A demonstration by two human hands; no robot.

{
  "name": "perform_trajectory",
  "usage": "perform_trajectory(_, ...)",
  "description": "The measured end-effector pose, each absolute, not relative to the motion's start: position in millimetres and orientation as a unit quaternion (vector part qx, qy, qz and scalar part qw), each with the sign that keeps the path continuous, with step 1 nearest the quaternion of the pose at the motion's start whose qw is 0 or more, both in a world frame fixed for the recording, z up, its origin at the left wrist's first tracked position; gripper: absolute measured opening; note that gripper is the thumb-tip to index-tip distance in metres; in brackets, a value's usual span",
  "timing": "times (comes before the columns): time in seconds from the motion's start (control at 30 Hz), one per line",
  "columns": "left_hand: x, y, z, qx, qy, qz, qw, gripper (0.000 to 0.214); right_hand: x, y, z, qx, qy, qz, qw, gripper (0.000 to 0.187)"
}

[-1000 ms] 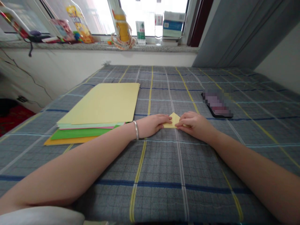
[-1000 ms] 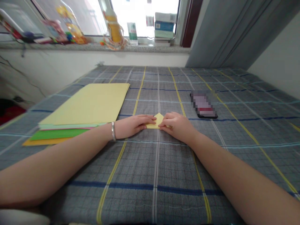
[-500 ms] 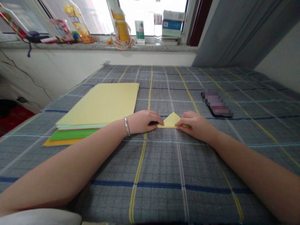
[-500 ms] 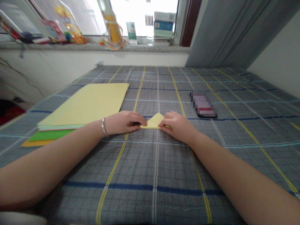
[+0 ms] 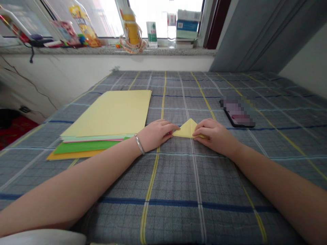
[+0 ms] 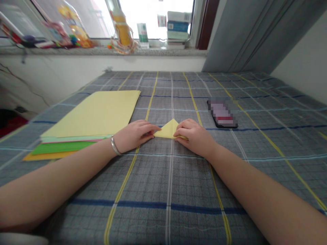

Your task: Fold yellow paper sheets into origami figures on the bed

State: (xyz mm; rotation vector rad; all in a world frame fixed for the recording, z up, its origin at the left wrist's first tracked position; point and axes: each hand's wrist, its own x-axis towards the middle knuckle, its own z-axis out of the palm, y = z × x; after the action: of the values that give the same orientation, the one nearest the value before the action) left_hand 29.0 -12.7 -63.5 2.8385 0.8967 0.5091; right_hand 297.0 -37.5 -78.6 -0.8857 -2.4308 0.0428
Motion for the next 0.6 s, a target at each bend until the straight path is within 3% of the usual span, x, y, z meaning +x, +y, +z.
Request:
perform_trajectory(0.33, 25, -6, -57, 0.881, 0.375, 0.139, 0.254, 0.036, 296, -38, -79, -0.330, -0.903, 0.033, 0.274, 0.007)
perform_trajectory(0.53, 38, -12, -61, 0.862, 0.425, 0.160, 0.227, 0.011, 296, -38, -79, -0.331, -0.901, 0.037, 0.279, 0.007)
perform_trajectory(0.6, 42, -13, -64, 0.864, 0.431, 0.164, 0.202, 0.013, 296, -38, -80, -0.336, -0.896, 0.038, 0.289, 0.006)
